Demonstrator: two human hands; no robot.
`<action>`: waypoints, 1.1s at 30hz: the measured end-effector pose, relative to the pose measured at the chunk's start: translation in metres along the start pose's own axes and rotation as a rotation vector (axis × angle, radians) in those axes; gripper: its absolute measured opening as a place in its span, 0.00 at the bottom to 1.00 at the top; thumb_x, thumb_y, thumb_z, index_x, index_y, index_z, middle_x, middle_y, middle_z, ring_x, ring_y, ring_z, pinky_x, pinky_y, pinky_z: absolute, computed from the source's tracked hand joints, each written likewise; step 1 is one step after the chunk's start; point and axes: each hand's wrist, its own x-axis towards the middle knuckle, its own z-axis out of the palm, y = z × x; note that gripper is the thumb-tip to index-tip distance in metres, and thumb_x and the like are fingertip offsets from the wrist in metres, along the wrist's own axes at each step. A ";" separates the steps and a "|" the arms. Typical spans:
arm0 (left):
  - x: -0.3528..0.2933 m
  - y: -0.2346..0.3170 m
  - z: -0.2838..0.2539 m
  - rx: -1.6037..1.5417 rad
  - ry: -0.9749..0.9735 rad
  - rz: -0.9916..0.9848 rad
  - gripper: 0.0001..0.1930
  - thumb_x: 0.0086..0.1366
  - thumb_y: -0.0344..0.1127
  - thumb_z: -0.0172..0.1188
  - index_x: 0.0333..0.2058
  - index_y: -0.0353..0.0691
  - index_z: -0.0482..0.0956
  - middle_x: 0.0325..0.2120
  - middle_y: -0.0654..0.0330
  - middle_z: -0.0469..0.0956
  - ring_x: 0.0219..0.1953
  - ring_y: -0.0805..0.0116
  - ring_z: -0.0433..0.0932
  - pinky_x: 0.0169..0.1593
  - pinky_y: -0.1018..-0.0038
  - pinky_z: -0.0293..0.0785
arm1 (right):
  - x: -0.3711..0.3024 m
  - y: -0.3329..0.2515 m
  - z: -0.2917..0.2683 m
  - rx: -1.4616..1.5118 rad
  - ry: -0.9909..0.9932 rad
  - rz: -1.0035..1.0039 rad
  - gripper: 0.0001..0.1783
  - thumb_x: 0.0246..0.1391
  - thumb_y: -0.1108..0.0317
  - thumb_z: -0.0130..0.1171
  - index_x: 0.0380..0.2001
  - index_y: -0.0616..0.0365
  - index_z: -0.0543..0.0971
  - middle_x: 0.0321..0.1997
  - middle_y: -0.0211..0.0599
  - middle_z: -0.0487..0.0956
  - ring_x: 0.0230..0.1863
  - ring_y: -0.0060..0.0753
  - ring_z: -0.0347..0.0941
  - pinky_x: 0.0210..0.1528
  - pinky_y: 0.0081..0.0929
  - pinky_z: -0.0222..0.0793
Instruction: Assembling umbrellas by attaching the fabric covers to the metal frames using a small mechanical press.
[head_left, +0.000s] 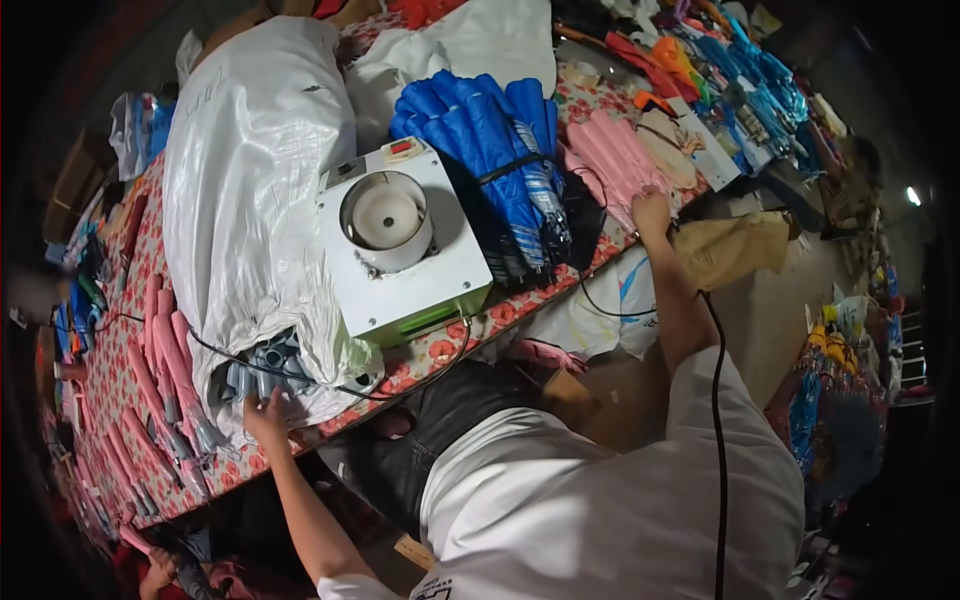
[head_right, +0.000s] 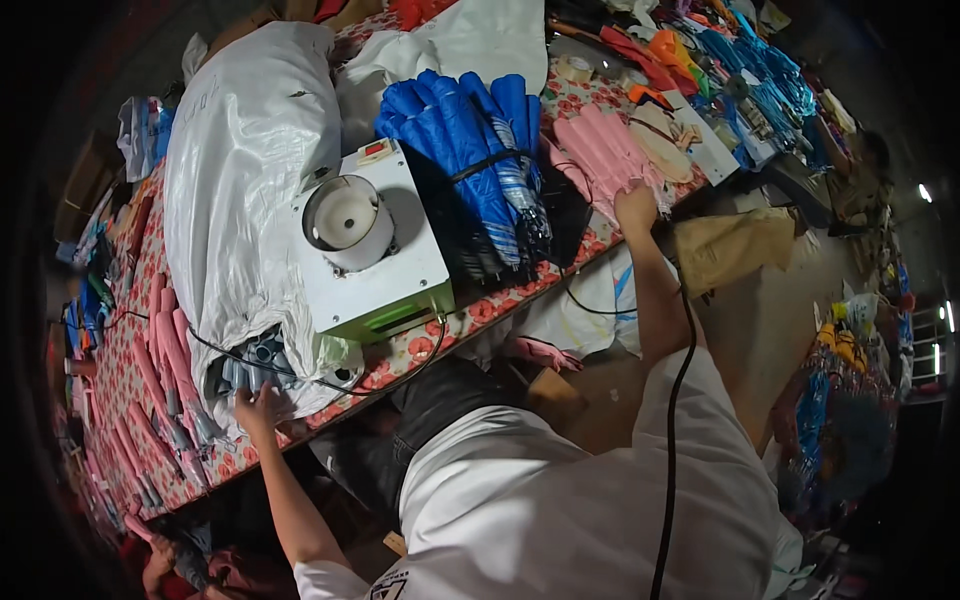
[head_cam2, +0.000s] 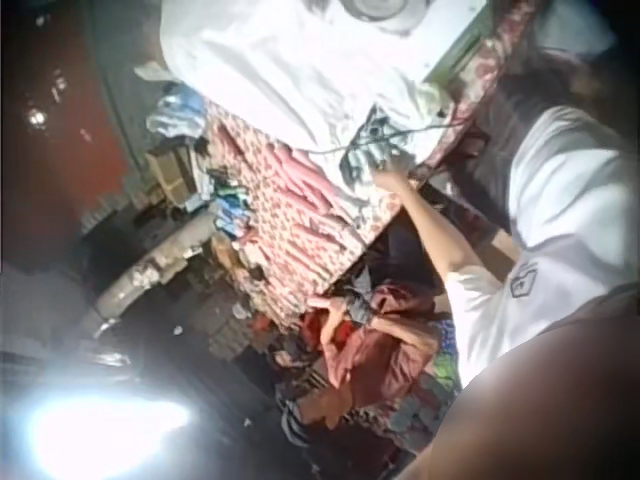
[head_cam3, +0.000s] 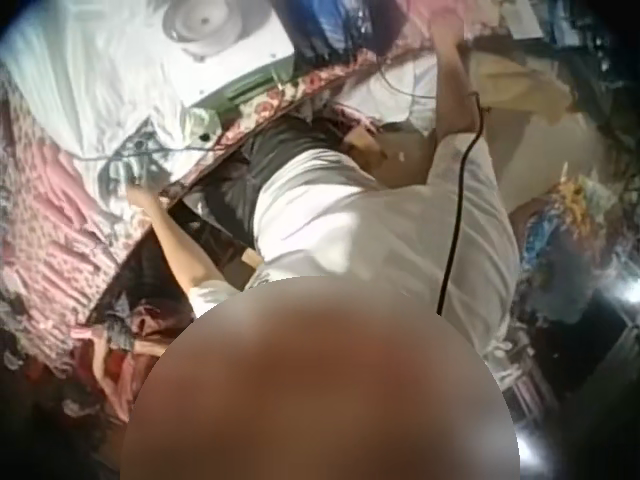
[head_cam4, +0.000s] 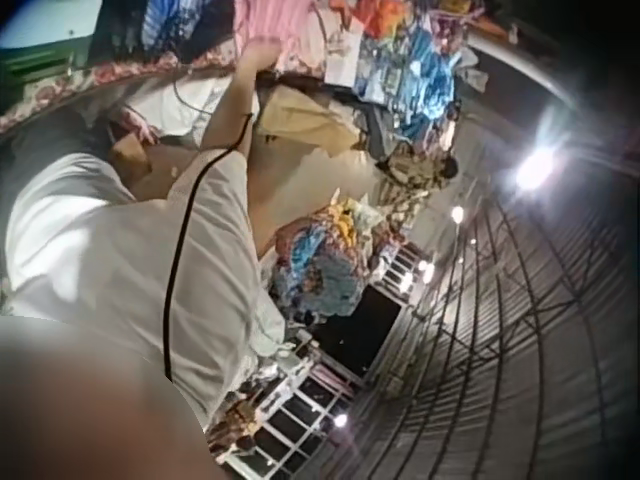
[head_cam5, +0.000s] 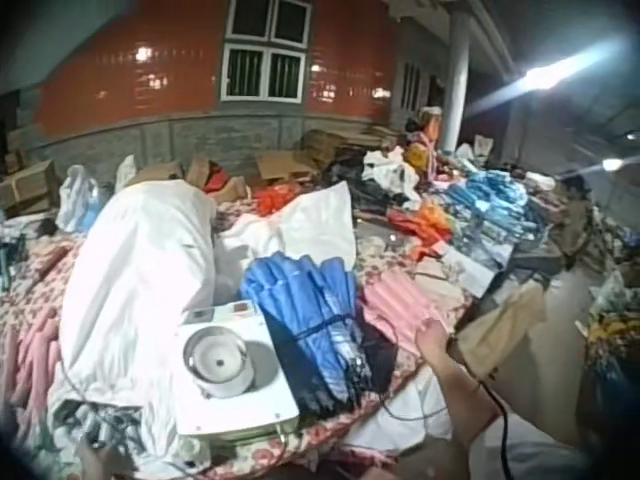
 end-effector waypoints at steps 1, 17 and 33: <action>-0.005 -0.003 -0.006 0.006 0.009 -0.005 0.16 0.53 0.33 0.66 0.40 0.34 0.76 0.33 0.53 0.77 0.33 0.60 0.75 0.39 0.72 0.72 | 0.002 0.001 0.008 0.009 -0.007 -0.003 0.16 0.48 0.64 0.55 0.39 0.62 0.78 0.37 0.48 0.80 0.37 0.48 0.78 0.40 0.38 0.73; -0.179 0.055 -0.074 -1.206 -0.662 -0.005 0.25 0.43 0.16 0.65 0.44 0.37 0.78 0.38 0.59 0.77 0.36 0.69 0.74 0.41 0.77 0.72 | -0.014 0.014 0.041 -0.304 -0.463 -0.343 0.15 0.48 0.62 0.57 0.35 0.63 0.76 0.33 0.52 0.77 0.36 0.54 0.75 0.38 0.44 0.71; -0.230 0.175 -0.080 -1.121 -0.332 0.250 0.26 0.50 0.23 0.66 0.49 0.39 0.71 0.35 0.60 0.76 0.33 0.71 0.73 0.41 0.78 0.69 | -0.228 -0.225 -0.146 1.690 -1.273 -0.310 0.09 0.48 0.68 0.58 0.32 0.56 0.71 0.32 0.36 0.73 0.30 0.27 0.66 0.35 0.23 0.62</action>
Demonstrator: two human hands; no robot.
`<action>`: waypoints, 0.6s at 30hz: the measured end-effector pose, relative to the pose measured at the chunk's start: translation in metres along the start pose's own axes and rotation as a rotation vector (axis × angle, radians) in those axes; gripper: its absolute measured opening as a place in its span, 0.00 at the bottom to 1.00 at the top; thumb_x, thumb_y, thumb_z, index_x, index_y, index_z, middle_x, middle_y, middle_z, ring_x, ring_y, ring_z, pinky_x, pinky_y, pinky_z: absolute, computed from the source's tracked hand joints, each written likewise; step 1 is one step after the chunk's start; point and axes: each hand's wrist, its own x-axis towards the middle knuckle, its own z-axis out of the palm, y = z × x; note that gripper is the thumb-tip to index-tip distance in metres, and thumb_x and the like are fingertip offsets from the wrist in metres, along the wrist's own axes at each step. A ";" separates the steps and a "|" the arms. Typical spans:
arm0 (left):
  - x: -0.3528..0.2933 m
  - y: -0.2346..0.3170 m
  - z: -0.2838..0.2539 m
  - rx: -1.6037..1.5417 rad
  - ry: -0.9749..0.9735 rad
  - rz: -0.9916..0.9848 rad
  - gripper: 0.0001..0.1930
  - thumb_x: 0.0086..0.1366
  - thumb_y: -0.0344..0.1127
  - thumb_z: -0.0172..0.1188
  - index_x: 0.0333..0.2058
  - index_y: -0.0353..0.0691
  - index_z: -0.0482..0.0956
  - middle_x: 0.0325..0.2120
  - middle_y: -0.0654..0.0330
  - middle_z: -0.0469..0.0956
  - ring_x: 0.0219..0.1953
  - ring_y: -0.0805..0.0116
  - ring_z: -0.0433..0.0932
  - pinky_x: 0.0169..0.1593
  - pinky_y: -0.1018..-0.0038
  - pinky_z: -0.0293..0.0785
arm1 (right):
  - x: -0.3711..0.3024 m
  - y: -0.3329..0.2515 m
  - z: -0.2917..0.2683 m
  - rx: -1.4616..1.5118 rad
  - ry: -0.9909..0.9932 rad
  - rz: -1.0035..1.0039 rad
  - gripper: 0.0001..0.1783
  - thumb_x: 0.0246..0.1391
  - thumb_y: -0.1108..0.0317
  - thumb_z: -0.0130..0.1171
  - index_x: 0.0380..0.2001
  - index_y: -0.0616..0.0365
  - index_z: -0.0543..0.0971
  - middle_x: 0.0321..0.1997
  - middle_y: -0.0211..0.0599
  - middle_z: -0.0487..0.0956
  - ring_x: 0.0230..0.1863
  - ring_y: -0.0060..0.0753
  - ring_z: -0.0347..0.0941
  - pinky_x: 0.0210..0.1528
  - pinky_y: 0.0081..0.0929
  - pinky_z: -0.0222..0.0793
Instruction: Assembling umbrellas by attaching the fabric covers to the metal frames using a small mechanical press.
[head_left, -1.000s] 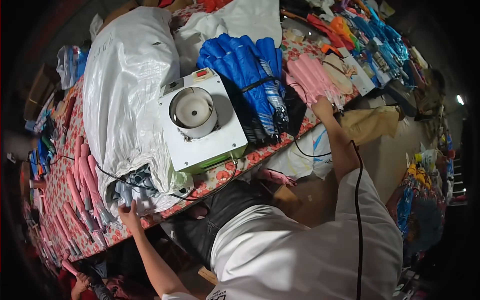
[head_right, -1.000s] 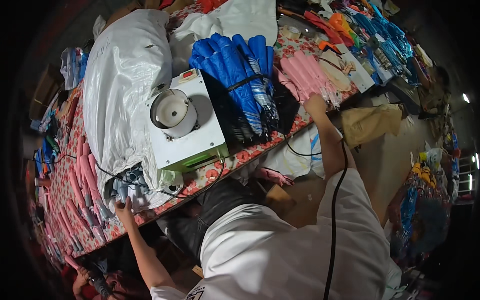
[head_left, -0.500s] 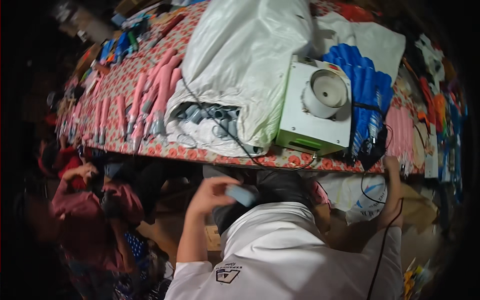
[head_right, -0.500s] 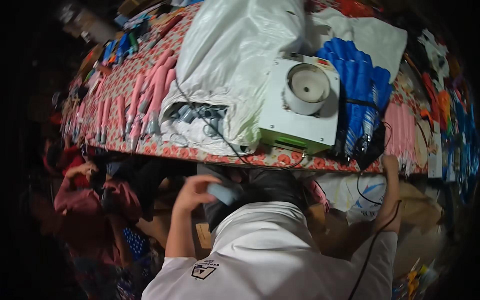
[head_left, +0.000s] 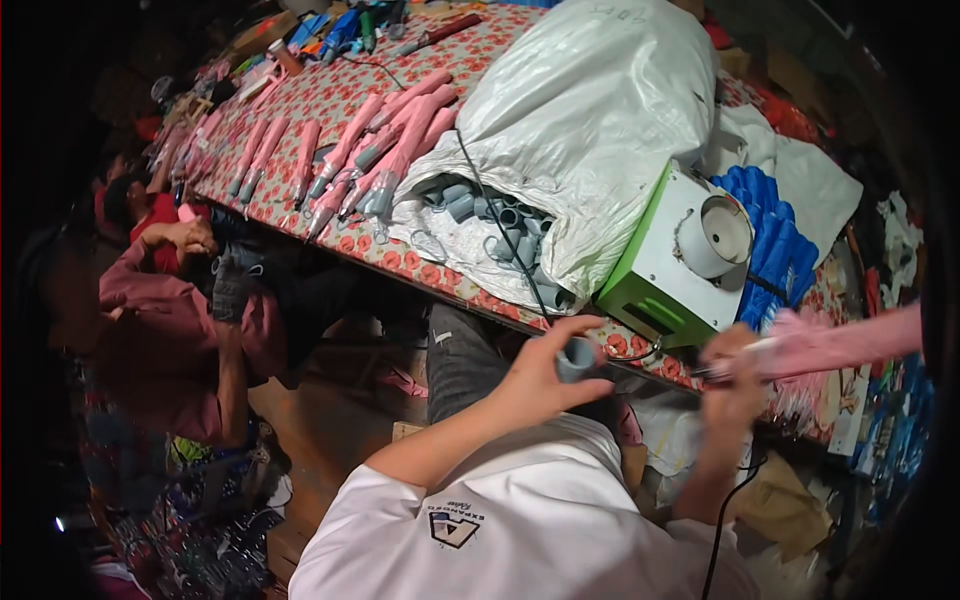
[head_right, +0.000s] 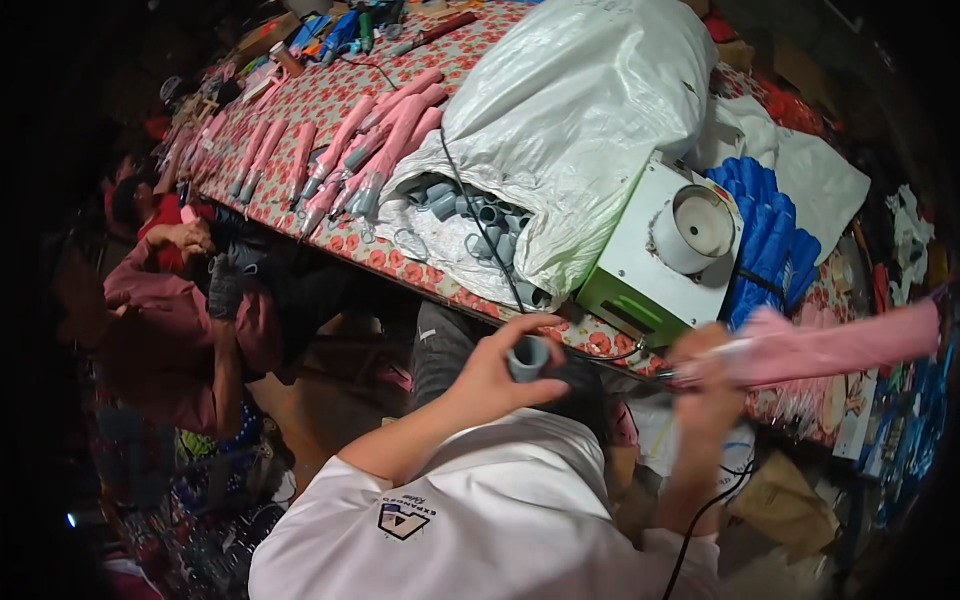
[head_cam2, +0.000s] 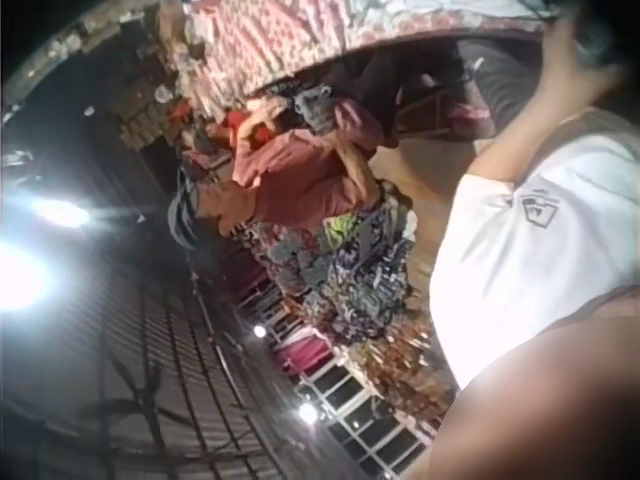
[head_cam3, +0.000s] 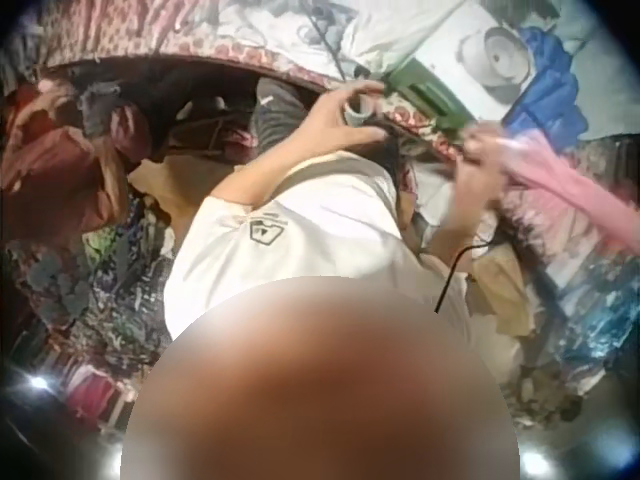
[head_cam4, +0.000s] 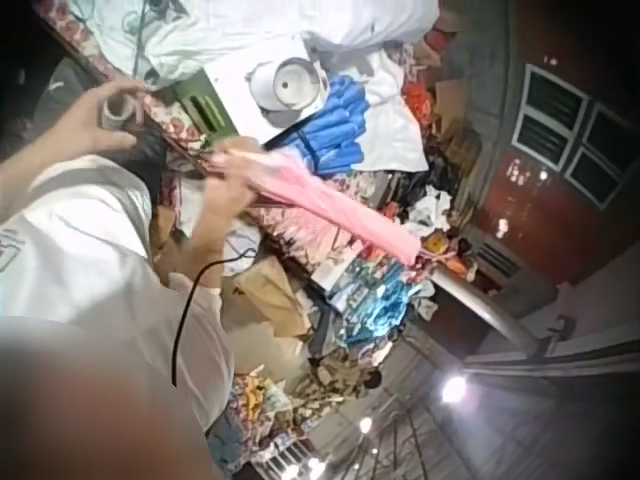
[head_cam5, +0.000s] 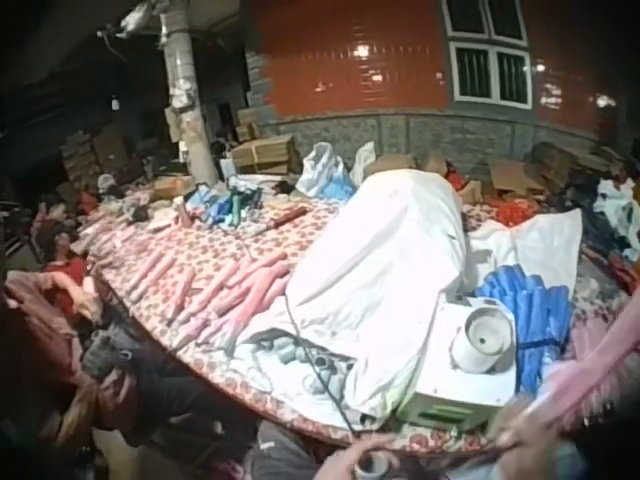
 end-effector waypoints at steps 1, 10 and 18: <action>0.007 0.008 0.009 0.072 -0.027 0.158 0.25 0.49 0.23 0.68 0.47 0.38 0.72 0.35 0.61 0.76 0.33 0.70 0.74 0.41 0.77 0.70 | -0.006 0.014 0.047 -0.045 -0.011 0.012 0.09 0.50 0.67 0.57 0.32 0.58 0.71 0.33 0.38 0.73 0.32 0.29 0.67 0.38 0.24 0.64; -0.021 0.018 -0.006 0.141 0.056 0.235 0.19 0.47 0.22 0.67 0.40 0.39 0.75 0.33 0.62 0.78 0.30 0.65 0.76 0.38 0.74 0.72 | -0.008 0.039 0.136 -0.244 -0.151 0.080 0.24 0.56 0.53 0.57 0.43 0.64 0.69 0.42 0.37 0.71 0.36 0.29 0.65 0.44 0.27 0.63; -0.015 -0.020 -0.034 0.318 0.344 0.402 0.15 0.47 0.22 0.67 0.35 0.38 0.76 0.30 0.60 0.80 0.29 0.65 0.77 0.36 0.74 0.73 | 0.050 -0.028 0.154 0.263 -0.172 0.092 0.39 0.54 0.25 0.39 0.28 0.57 0.69 0.24 0.35 0.69 0.26 0.32 0.63 0.34 0.28 0.60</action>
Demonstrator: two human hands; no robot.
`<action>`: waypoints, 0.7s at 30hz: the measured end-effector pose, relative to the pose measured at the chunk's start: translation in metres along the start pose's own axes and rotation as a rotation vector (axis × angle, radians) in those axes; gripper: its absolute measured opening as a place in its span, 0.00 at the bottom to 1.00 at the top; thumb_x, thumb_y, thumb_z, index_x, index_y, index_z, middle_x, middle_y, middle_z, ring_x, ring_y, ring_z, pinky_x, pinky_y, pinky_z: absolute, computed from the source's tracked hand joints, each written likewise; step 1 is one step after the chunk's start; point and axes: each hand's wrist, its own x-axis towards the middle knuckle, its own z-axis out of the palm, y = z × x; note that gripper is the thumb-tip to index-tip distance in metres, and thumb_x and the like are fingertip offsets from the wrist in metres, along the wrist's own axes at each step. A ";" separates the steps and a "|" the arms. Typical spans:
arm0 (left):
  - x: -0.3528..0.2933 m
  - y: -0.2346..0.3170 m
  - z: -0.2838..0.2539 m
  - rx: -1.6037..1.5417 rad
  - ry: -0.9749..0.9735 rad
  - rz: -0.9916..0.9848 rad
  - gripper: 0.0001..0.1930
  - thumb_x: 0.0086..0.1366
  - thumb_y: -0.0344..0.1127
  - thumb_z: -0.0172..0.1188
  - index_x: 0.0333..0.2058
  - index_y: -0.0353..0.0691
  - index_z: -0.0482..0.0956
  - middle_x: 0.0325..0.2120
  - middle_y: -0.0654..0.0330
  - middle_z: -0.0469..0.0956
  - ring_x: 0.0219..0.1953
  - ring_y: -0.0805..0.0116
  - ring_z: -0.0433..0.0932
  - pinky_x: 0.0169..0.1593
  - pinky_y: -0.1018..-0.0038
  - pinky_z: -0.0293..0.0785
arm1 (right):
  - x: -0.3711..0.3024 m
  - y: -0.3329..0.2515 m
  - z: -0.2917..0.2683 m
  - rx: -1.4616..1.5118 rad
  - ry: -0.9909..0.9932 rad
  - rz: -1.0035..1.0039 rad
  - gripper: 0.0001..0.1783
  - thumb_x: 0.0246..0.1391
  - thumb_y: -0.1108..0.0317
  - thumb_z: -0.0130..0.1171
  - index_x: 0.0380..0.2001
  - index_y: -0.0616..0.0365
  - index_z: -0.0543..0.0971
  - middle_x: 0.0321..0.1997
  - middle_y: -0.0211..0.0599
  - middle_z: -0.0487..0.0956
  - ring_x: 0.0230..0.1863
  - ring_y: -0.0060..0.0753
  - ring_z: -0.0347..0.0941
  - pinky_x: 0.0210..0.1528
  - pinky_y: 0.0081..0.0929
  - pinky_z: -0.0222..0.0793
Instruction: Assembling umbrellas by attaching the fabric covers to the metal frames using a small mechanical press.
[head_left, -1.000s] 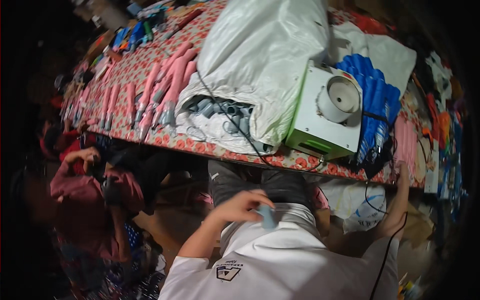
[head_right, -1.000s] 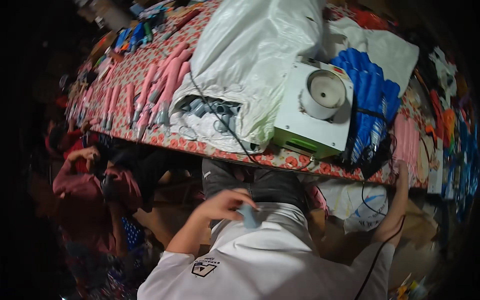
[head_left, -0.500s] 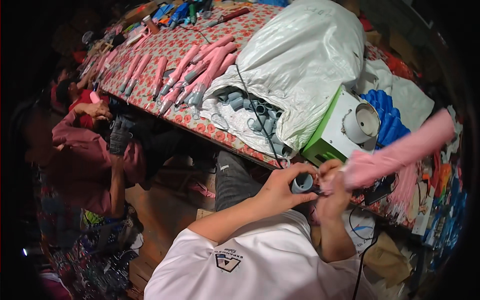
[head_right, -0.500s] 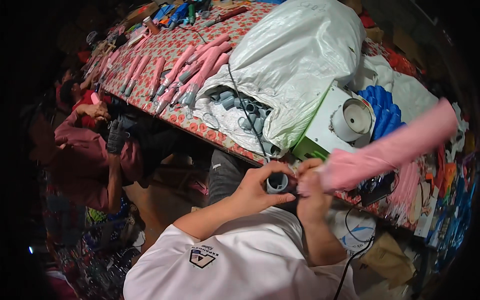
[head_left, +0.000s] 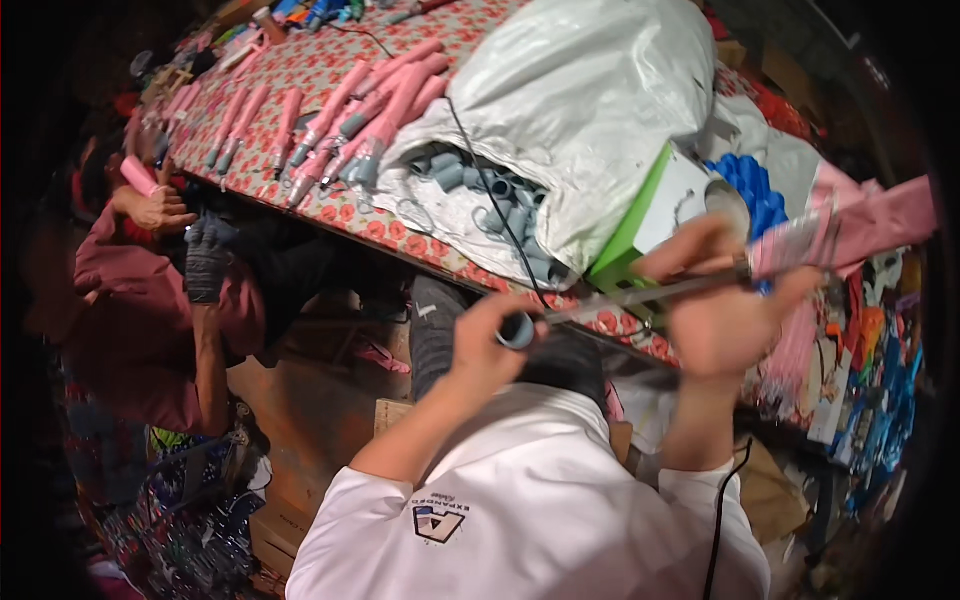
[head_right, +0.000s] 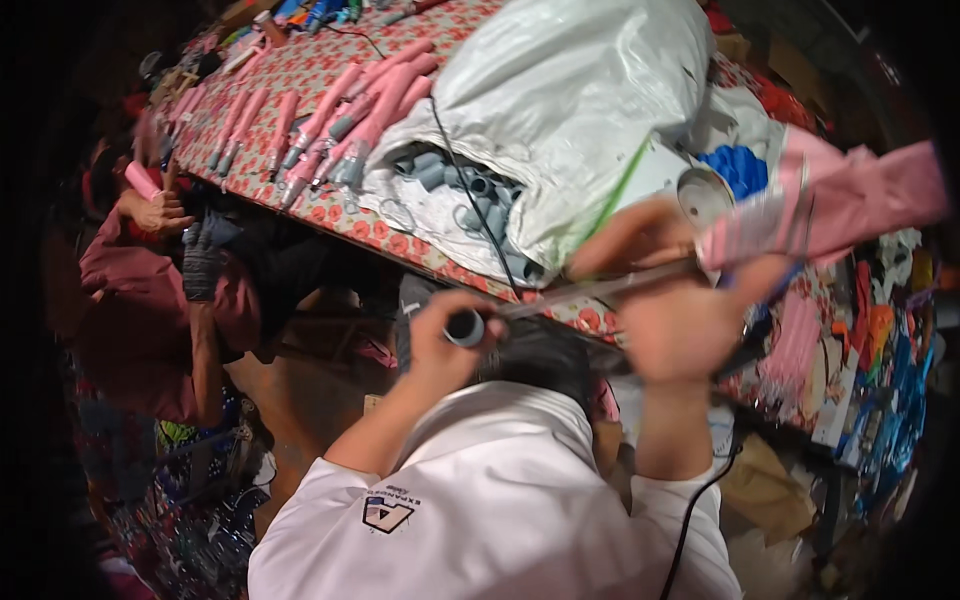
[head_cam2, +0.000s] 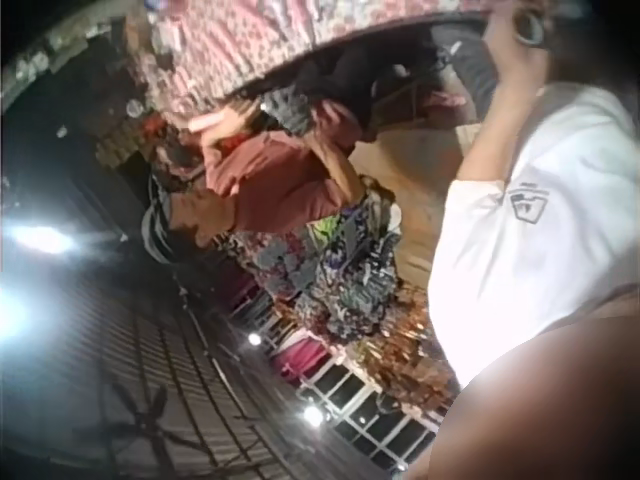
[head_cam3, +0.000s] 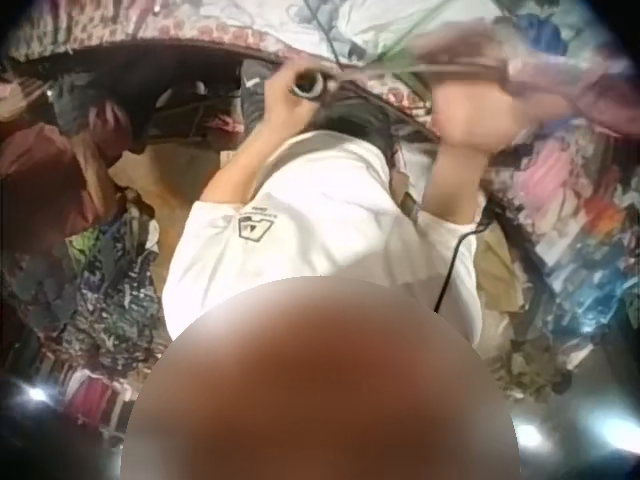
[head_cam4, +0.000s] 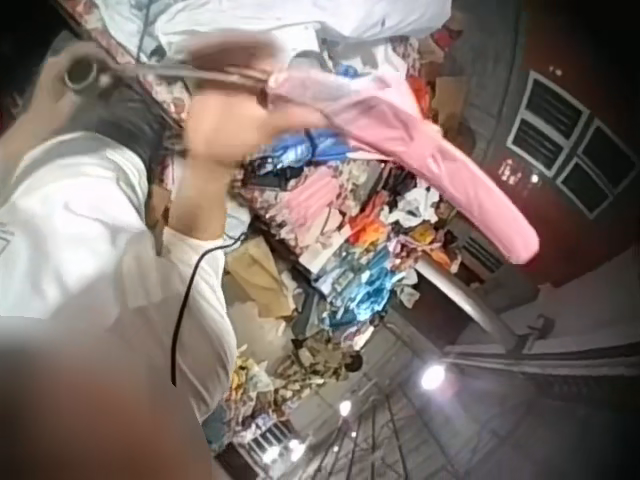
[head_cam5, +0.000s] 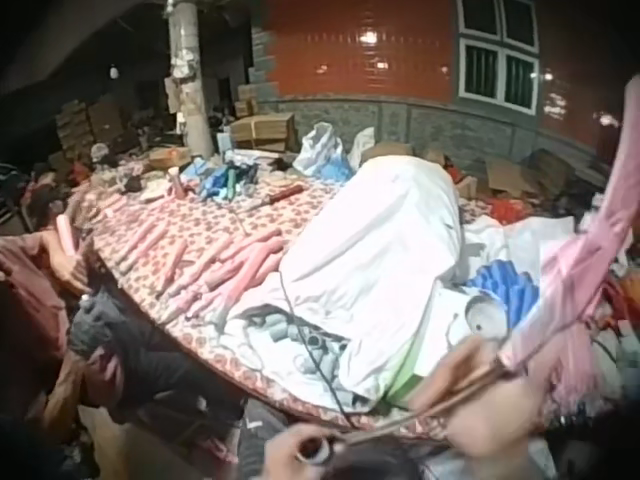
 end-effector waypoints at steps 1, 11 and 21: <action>0.007 -0.001 0.000 -0.036 0.076 -0.037 0.15 0.46 0.23 0.67 0.35 0.38 0.76 0.30 0.59 0.80 0.30 0.65 0.77 0.37 0.73 0.73 | -0.010 0.020 -0.009 0.092 -0.203 0.157 0.40 0.51 0.22 0.38 0.22 0.54 0.68 0.21 0.33 0.68 0.24 0.32 0.63 0.32 0.29 0.60; -0.005 -0.035 0.010 -0.105 -0.075 0.029 0.16 0.42 0.24 0.69 0.32 0.37 0.76 0.29 0.60 0.80 0.29 0.65 0.77 0.37 0.73 0.73 | -0.036 0.012 -0.013 -0.357 -0.511 -0.119 0.28 0.67 0.56 0.40 0.11 0.51 0.60 0.14 0.26 0.60 0.18 0.25 0.52 0.23 0.22 0.52; -0.008 -0.029 0.015 0.068 -0.093 -0.005 0.15 0.42 0.23 0.70 0.30 0.37 0.76 0.26 0.61 0.78 0.25 0.68 0.74 0.32 0.75 0.71 | -0.046 0.061 0.001 -0.042 -0.114 -0.114 0.26 0.65 0.45 0.43 0.24 0.56 0.69 0.16 0.28 0.65 0.17 0.24 0.56 0.25 0.23 0.57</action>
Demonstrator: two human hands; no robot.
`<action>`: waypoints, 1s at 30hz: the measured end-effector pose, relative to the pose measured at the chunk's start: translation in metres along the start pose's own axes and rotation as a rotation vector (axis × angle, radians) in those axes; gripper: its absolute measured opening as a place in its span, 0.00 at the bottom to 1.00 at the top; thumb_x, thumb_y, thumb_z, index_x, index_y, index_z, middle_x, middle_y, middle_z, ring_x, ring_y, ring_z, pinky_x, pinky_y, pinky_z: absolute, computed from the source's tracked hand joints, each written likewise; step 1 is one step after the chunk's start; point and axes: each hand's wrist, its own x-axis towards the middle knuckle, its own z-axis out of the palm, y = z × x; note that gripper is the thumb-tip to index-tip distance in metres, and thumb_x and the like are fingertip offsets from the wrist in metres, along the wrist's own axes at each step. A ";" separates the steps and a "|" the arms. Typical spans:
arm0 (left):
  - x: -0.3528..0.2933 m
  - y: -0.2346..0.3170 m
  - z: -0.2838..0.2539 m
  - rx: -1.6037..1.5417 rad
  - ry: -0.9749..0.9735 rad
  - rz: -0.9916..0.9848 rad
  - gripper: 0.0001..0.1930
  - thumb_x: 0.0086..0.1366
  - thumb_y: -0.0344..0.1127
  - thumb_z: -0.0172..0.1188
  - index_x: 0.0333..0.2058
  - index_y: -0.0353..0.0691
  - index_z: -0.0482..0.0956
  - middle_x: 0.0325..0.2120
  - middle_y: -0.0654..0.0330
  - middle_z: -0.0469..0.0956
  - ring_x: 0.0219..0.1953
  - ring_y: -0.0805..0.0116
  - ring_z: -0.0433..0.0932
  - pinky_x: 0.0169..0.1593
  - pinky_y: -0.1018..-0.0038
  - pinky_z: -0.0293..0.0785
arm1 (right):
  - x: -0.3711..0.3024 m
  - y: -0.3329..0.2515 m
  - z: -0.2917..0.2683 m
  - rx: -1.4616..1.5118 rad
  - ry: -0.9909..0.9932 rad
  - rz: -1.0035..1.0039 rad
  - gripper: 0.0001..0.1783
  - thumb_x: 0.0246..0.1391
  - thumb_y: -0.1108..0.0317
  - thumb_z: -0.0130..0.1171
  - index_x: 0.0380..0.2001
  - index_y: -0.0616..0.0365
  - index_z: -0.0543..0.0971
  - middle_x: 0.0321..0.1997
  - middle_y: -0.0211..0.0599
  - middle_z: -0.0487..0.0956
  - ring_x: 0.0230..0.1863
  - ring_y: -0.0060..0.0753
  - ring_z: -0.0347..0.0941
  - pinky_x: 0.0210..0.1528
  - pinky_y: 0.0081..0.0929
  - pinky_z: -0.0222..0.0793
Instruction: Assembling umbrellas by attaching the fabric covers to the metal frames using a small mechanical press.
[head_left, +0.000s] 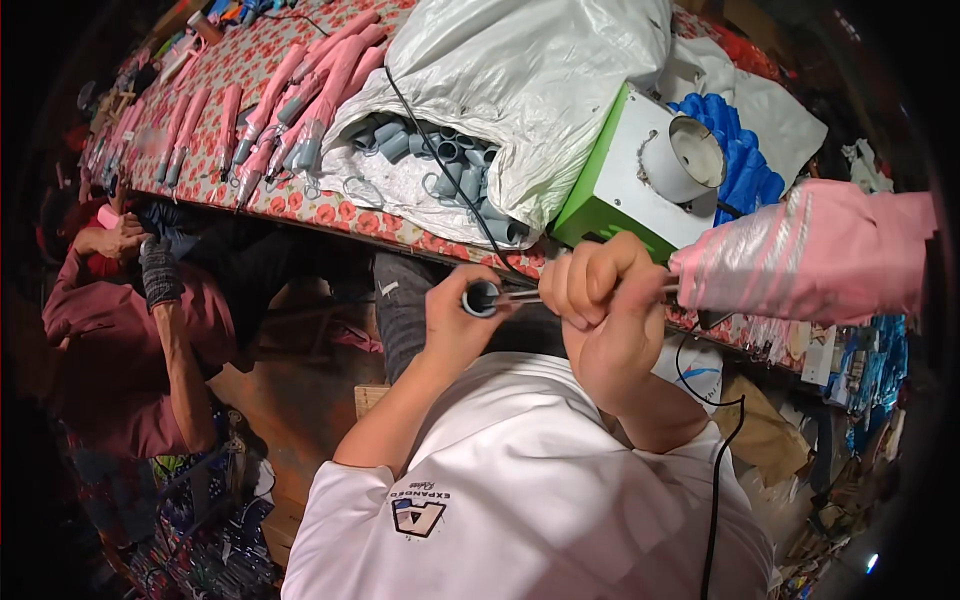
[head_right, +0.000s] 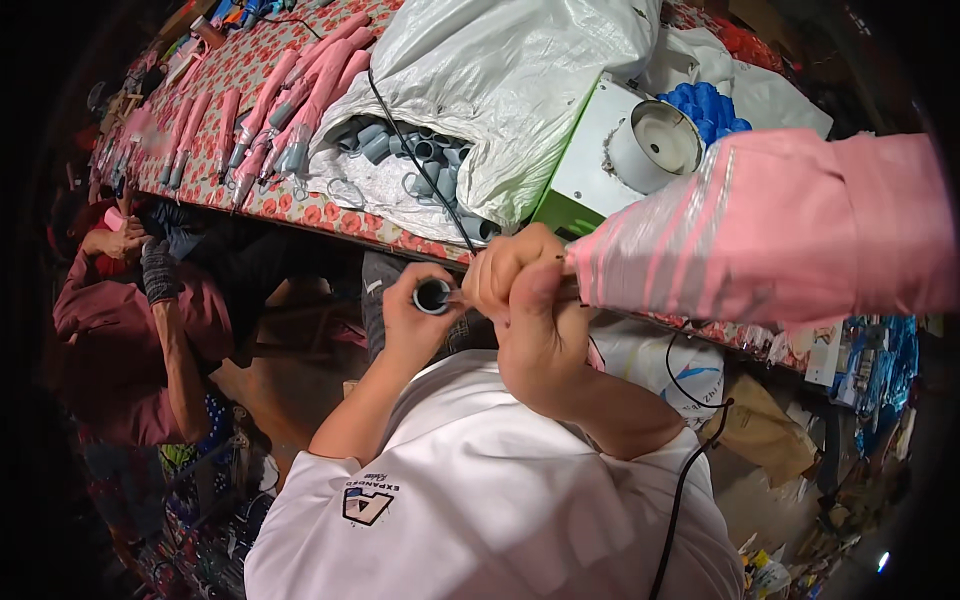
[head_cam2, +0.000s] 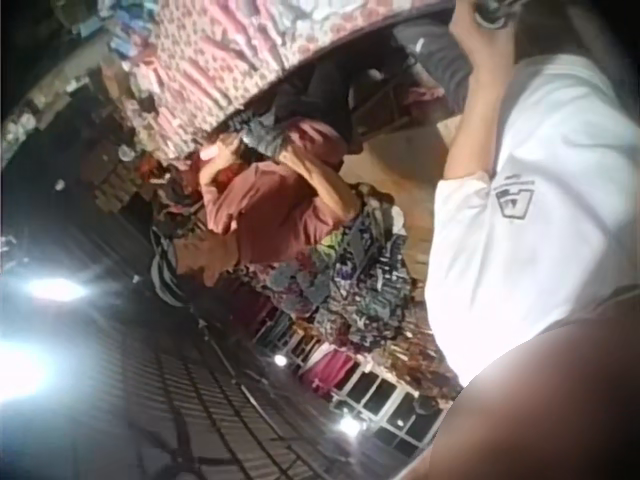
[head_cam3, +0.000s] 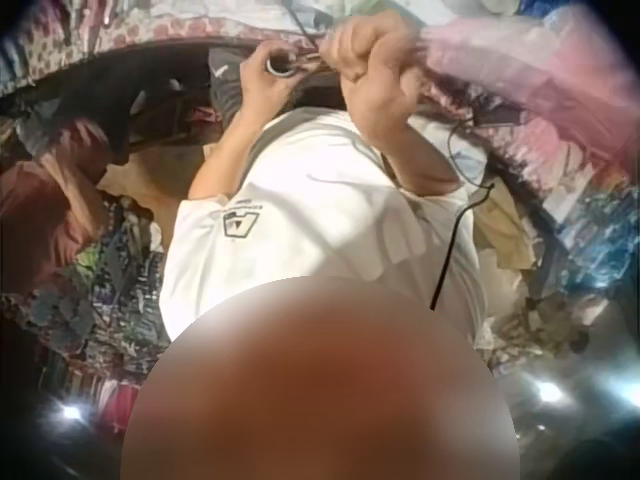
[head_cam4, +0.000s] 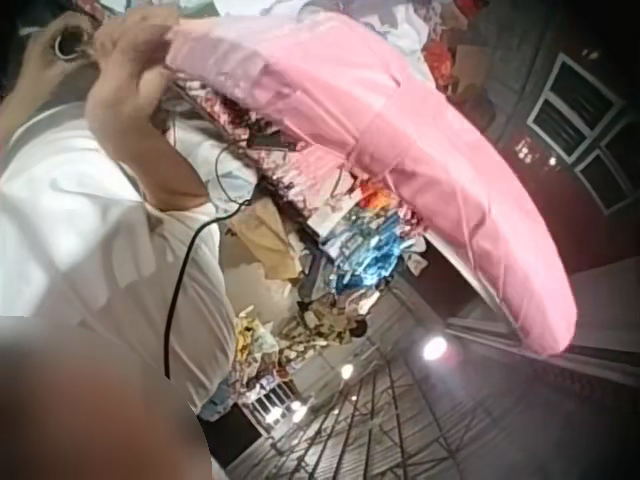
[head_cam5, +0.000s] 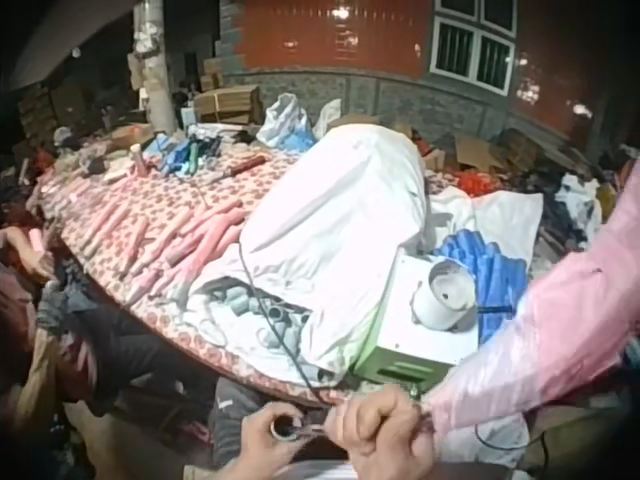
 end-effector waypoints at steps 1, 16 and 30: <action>0.001 -0.001 -0.001 -0.017 0.022 -0.012 0.15 0.43 0.23 0.70 0.31 0.37 0.76 0.25 0.62 0.78 0.25 0.69 0.73 0.31 0.76 0.70 | -0.001 -0.004 0.006 -0.089 0.082 0.028 0.23 0.66 0.49 0.44 0.27 0.57 0.70 0.19 0.29 0.68 0.19 0.24 0.59 0.27 0.23 0.59; 0.009 0.007 -0.003 -0.076 -0.142 -0.127 0.14 0.46 0.23 0.70 0.31 0.38 0.75 0.22 0.63 0.77 0.23 0.73 0.70 0.31 0.78 0.68 | 0.004 -0.053 -0.014 -0.687 -0.068 0.284 0.10 0.57 0.78 0.49 0.42 0.65 0.74 0.40 0.43 0.79 0.39 0.30 0.75 0.45 0.23 0.70; 0.022 0.029 -0.011 -0.255 -0.328 -0.154 0.11 0.44 0.21 0.67 0.27 0.39 0.75 0.22 0.64 0.77 0.23 0.69 0.71 0.33 0.76 0.69 | 0.011 -0.082 -0.007 -0.653 -0.193 0.332 0.08 0.53 0.80 0.51 0.37 0.64 0.76 0.38 0.41 0.80 0.41 0.33 0.76 0.47 0.24 0.70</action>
